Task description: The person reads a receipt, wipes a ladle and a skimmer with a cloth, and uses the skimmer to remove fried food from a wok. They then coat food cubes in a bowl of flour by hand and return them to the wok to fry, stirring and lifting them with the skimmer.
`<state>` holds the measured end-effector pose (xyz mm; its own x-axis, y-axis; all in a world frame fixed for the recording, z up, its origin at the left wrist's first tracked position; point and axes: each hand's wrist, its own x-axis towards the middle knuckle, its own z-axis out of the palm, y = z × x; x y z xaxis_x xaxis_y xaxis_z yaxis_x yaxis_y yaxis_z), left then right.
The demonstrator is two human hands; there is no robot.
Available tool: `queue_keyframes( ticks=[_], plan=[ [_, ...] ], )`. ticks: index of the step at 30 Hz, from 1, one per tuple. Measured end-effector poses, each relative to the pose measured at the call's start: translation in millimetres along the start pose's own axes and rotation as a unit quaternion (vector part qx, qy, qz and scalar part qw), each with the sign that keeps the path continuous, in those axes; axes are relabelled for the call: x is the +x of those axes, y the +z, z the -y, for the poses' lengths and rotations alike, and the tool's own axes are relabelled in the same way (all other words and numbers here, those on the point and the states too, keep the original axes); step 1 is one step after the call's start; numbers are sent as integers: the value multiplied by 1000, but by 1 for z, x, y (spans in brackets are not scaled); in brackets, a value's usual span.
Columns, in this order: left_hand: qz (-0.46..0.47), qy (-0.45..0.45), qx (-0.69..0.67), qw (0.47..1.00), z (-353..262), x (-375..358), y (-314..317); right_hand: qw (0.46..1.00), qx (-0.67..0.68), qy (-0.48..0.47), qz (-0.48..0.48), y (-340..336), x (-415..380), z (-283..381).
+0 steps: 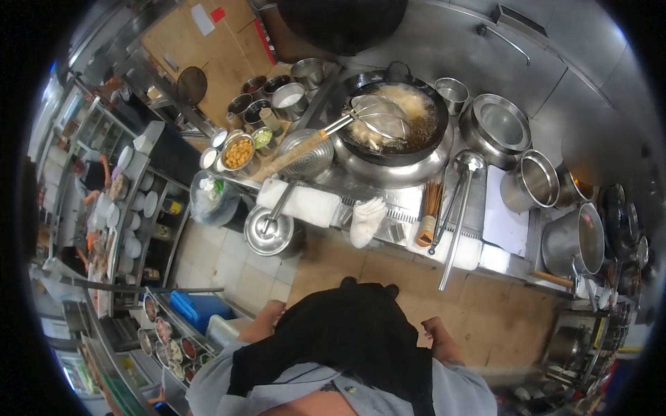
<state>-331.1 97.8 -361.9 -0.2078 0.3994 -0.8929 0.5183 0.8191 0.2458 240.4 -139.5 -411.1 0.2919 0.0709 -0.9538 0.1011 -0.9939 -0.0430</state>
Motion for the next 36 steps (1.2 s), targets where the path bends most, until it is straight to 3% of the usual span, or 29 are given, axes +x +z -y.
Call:
queue_keyframes(
  ticks=[2, 3, 5, 7, 8, 10, 11, 14, 16, 18, 20, 22, 26, 31, 36],
  plan=[
    [-4, -30, 99, 995, 0, -39, -6, 1000, 19, -15, 0, 1, 9, 16],
    [14, 86, 230, 969, 10, -32, -9, 999, 17, -29, 21, 6, 26, 26],
    [49, 304, 469, 828, 40, -4, -18, 996, -1, -76, 51, 15, 46, 52],
    [33, 279, 398, 873, 31, -25, -12, 988, -2, -143, 60, 20, 33, 97],
    [28, 226, 358, 906, 19, -28, -9, 982, 12, -179, 61, 19, 8, 117],
    [11, 81, 259, 963, -11, -30, -5, 938, -156, -280, -133, 28, 6, 145],
    [9, 99, 229, 968, -26, -31, -8, 884, -237, -335, -225, 33, 7, 163],
    [-47, 172, 111, 978, -74, -77, -21, 894, -150, -285, -311, 5, -63, 205],
    [-78, 218, 64, 971, -103, -108, -26, 895, -242, -239, -287, 24, 130, 215],
    [-83, 238, 57, 966, -119, -138, -28, 892, -259, -243, -280, -10, -15, 231],
    [-91, 255, 68, 960, -119, -149, -35, 909, -266, -251, -199, -19, 13, 238],
    [-99, 262, 94, 955, -101, -148, -36, 925, -239, -211, -204, -25, -13, 242],
    [-104, 139, 128, 976, -44, -134, -45, 938, -251, -212, -112, -41, -40, 244],
    [-58, -10, 188, 980, 25, -117, -70, 934, -277, -197, -107, -39, -5, 229],
    [-97, -1, 108, 989, 31, -133, -72, 929, -277, -203, -135, -33, 9, 233]
  ],
)
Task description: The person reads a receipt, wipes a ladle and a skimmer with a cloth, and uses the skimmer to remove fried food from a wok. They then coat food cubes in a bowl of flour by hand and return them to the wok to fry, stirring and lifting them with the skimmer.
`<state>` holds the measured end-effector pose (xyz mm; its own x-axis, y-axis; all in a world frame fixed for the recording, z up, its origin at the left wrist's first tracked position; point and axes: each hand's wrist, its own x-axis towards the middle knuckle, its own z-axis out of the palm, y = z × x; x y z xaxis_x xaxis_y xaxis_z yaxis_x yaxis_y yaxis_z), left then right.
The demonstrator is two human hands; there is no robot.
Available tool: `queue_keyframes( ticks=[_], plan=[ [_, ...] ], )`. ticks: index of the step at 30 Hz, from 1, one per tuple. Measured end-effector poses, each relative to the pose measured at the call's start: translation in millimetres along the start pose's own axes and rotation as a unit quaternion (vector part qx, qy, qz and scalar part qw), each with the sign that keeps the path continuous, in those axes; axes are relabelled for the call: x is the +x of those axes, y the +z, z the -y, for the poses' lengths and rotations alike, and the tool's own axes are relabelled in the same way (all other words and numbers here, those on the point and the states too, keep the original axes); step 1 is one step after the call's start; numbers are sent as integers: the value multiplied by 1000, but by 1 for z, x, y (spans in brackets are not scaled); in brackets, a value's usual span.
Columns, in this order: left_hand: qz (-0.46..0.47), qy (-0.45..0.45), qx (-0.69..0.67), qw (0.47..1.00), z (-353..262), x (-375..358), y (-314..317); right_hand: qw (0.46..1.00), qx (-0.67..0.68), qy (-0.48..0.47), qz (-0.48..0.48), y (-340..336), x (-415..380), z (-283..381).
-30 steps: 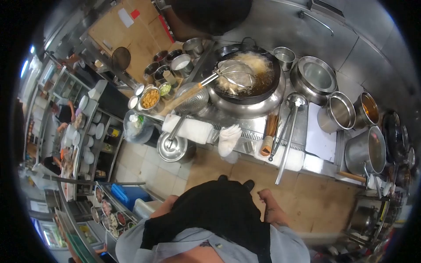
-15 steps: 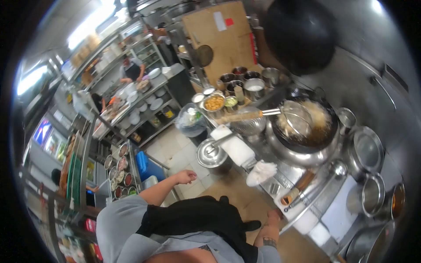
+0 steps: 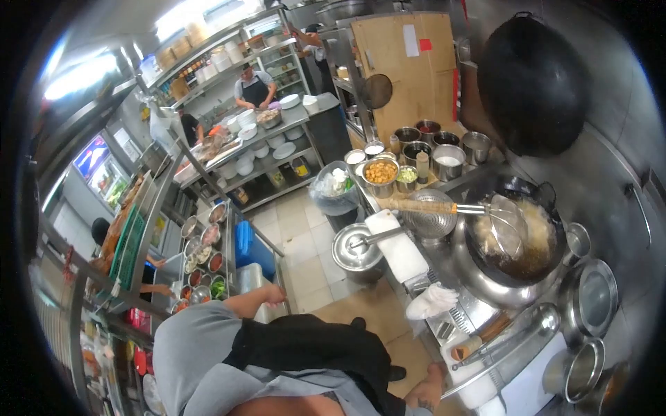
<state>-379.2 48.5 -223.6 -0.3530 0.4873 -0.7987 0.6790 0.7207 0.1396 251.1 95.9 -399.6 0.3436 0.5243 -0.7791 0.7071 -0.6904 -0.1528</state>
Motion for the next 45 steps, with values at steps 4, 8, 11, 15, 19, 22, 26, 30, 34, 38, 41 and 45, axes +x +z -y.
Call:
queue_keyframes(
  ticks=[4, 8, 11, 15, 19, 22, 26, 30, 34, 38, 41, 45],
  plan=[
    [-45, 68, -54, 995, -14, 1, 5, 998, -3, -13, -61, 0, 7, 14],
    [-19, 96, -70, 993, -26, 6, 0, 997, -2, -5, -76, -1, 6, 13],
    [-8, 97, -87, 991, -23, 13, -10, 999, -6, 0, -49, -2, 14, 15],
    [-4, 77, -87, 993, -24, 18, -24, 997, 0, 47, 67, 5, 32, 14],
    [-13, 94, -94, 991, -20, 48, -53, 990, 25, 75, -116, 28, -16, 22],
    [-42, 172, -188, 966, -25, 97, -93, 981, 4, -3, -193, 109, 11, -15],
    [-145, 230, -235, 933, -122, 106, -187, 979, -123, -156, 45, 165, 44, -86],
    [-213, 353, -293, 863, -241, 133, -308, 994, 89, -28, 61, 119, -26, -41],
    [-278, 469, -230, 806, -376, 121, -443, 971, 237, 32, 23, 90, -55, 15],
    [-305, 533, -329, 717, -507, 161, -559, 934, 343, 93, -17, 86, -97, 57],
    [-422, 533, -312, 664, -593, 208, -626, 904, 404, 134, -41, 99, -130, 75],
    [-359, 486, -323, 729, -653, 234, -677, 864, 466, 179, -70, 132, -183, 83]
  ],
)
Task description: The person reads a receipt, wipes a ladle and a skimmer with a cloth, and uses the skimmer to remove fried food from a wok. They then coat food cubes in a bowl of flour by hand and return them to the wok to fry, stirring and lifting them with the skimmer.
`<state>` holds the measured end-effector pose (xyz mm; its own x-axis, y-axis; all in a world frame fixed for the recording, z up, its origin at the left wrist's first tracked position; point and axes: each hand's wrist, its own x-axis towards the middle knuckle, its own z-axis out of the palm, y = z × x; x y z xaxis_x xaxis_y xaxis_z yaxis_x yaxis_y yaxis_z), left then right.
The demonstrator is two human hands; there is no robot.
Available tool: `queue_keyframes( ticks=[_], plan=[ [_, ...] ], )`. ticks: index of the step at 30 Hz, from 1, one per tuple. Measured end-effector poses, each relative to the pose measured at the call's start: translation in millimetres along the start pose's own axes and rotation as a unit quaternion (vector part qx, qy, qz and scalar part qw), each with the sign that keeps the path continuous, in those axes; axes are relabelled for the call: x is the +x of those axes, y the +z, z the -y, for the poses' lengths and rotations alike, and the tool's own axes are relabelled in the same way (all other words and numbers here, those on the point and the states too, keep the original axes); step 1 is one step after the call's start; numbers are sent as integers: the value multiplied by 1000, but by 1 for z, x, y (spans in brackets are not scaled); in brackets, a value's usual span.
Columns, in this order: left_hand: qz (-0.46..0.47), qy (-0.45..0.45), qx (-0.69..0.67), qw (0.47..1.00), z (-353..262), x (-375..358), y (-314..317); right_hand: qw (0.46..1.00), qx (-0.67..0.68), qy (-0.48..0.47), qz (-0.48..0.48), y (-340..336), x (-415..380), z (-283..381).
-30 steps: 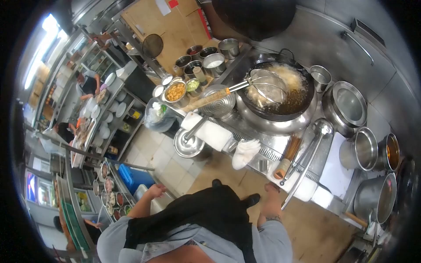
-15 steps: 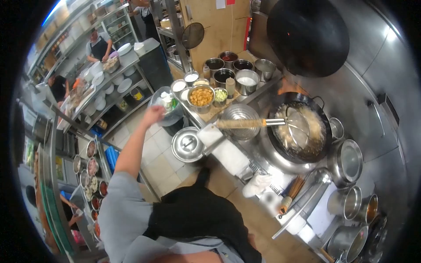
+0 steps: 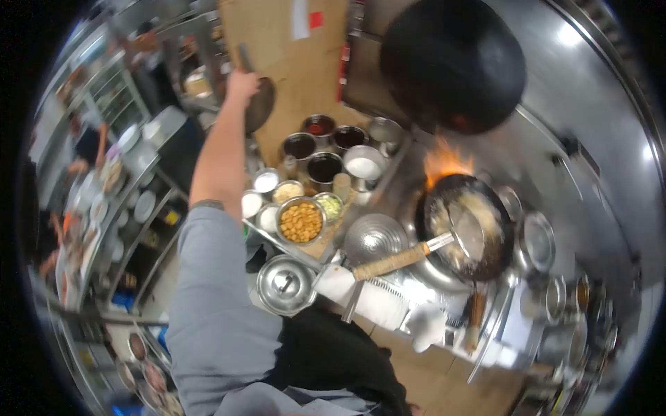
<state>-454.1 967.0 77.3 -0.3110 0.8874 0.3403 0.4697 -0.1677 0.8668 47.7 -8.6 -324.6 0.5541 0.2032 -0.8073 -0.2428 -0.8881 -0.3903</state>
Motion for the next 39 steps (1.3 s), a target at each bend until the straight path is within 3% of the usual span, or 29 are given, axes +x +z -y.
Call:
queue_keyframes(
  ticks=[3, 4, 8, 9, 11, 12, 13, 16, 18, 19, 20, 21, 23, 26, 29, 31, 34, 37, 38, 39],
  plan=[
    [80, -79, -177, 978, -38, 4, -1, 998, 48, 20, -29, 9, -36, -40],
    [58, -53, -189, 979, -34, 13, 4, 997, 57, 25, -36, 13, -47, -48],
    [-30, -31, -60, 997, -63, 14, -11, 997, 49, 4, -68, 19, -70, -28],
    [8, -9, -27, 1000, -72, 17, -18, 996, 29, -3, -79, 16, -73, -15],
    [-1, 73, -38, 997, -101, 6, -22, 973, -67, -171, -144, 16, -47, -24],
    [7, 111, -55, 992, -108, 15, -20, 964, -75, -206, -150, 16, -65, -4],
    [34, 101, -74, 992, -121, 18, -18, 954, -85, -239, -158, 13, -108, 62],
    [89, 253, -40, 962, -196, -77, -15, 976, -44, -211, -31, 4, -185, 197],
    [114, 353, 1, 929, -227, -188, 4, 936, 184, -289, 72, 11, -203, 255],
    [172, 493, -55, 851, -225, -236, 19, 906, 289, -288, 113, 16, -215, 282],
    [170, 602, 9, 780, -239, -298, 19, 860, 370, -277, 215, 16, -237, 313],
    [202, 659, 75, 721, -245, -358, 21, 819, 395, -292, 296, 16, -243, 331],
    [289, 716, 50, 633, -223, -445, 42, 711, 422, -277, 489, 13, -253, 357],
    [341, 740, -8, 579, -205, -530, 62, 667, 394, -236, 586, 2, -260, 359],
    [353, 719, -48, 596, -205, -576, 90, 640, 403, -221, 616, -12, -248, 334],
    [353, 715, -42, 602, -211, -603, 108, 682, 401, -231, 566, -34, -240, 325],
    [350, 716, -38, 603, -221, -643, 143, 702, 503, -128, 488, -72, -213, 315],
    [363, 684, -49, 631, -230, -679, 171, 700, 493, -136, 499, -108, -176, 299],
    [412, 652, 3, 637, -232, -680, 173, 720, 473, -154, 484, -118, -161, 295],
    [406, 608, 25, 681, -234, -675, 175, 769, 441, -186, 424, -128, -155, 297]
  ],
)
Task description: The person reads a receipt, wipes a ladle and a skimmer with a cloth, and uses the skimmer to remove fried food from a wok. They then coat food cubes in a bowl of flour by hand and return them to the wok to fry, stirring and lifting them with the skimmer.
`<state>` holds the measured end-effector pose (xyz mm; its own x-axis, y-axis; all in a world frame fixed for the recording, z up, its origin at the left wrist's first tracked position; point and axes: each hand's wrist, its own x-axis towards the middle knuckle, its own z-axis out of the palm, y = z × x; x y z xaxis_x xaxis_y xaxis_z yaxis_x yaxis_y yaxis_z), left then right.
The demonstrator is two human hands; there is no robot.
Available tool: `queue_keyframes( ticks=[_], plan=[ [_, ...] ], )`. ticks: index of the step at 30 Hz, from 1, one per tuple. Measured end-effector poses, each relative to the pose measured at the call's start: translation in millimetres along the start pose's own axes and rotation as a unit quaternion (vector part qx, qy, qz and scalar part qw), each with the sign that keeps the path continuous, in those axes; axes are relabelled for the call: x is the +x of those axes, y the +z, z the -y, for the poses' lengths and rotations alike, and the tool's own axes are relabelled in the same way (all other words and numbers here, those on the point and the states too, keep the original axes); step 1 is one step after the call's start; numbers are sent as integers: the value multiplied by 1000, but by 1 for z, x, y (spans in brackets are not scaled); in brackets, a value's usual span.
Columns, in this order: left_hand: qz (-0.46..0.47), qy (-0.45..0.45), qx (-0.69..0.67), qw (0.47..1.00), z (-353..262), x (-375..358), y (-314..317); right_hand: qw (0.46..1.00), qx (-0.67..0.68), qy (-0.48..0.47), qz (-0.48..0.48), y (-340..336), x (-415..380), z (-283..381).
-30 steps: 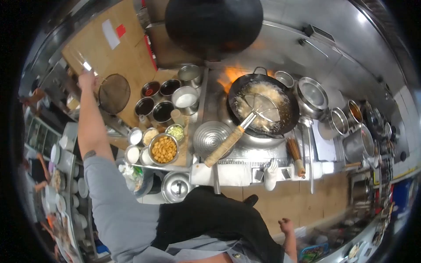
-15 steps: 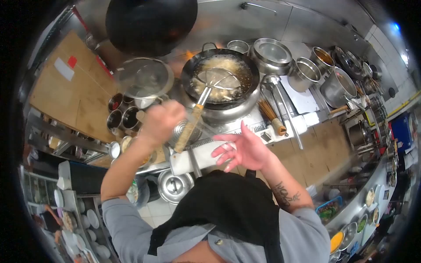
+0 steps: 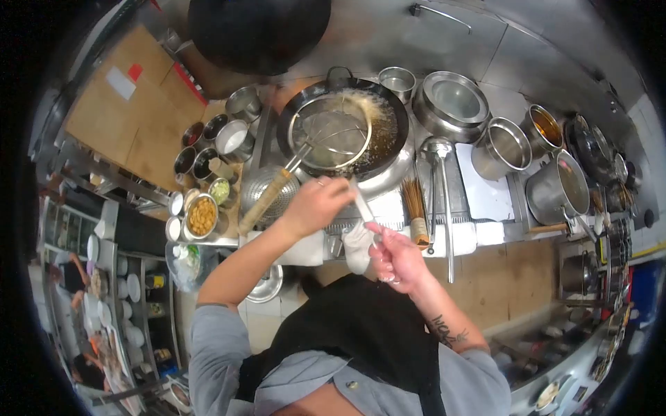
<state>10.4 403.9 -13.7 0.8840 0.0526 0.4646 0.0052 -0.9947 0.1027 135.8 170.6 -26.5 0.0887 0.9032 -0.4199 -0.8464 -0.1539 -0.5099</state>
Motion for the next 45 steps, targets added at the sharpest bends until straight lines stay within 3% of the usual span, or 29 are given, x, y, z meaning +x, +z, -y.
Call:
queue_keyframes(
  ticks=[3, 6, 9, 12, 15, 19, 24, 25, 31, 34, 40, 42, 45],
  plan=[
    [5, -207, 24, 978, 24, -19, -21, 975, -174, -95, -105, -18, 5, 32],
    [80, -390, 161, 903, 63, -91, -23, 941, -265, -158, -138, -48, 15, 59],
    [202, -459, -13, 865, 111, -159, 5, 876, -394, -233, -152, -58, 37, 78],
    [134, -482, -78, 862, 107, -175, 3, 797, -482, -326, -159, -65, 74, 91],
    [73, -463, -92, 878, 99, -186, -10, 710, -585, -357, -159, -62, 111, 114],
    [71, -439, -51, 894, 86, -197, -35, 694, -613, -336, -171, -26, 142, 127],
    [69, -437, -50, 895, 80, -204, -45, 664, -671, -280, -175, -62, 209, 118],
    [67, -433, -41, 898, 81, -209, -43, 702, -610, -310, -197, -67, 213, 115],
    [59, -446, -51, 891, 82, -223, -29, 659, -586, -352, -313, -98, 156, 138],
    [50, -442, -57, 894, 82, -224, -27, 740, -551, -201, -330, -84, 147, 134],
    [40, -435, -74, 896, 82, -232, -20, 887, -386, -83, -240, -84, 185, 128],
    [43, -441, -78, 893, 81, -232, -21, 922, -306, -30, -235, -78, 187, 134],
    [32, -442, -79, 893, 77, -231, -22, 937, -282, -47, -200, -91, 197, 140]
  ],
)
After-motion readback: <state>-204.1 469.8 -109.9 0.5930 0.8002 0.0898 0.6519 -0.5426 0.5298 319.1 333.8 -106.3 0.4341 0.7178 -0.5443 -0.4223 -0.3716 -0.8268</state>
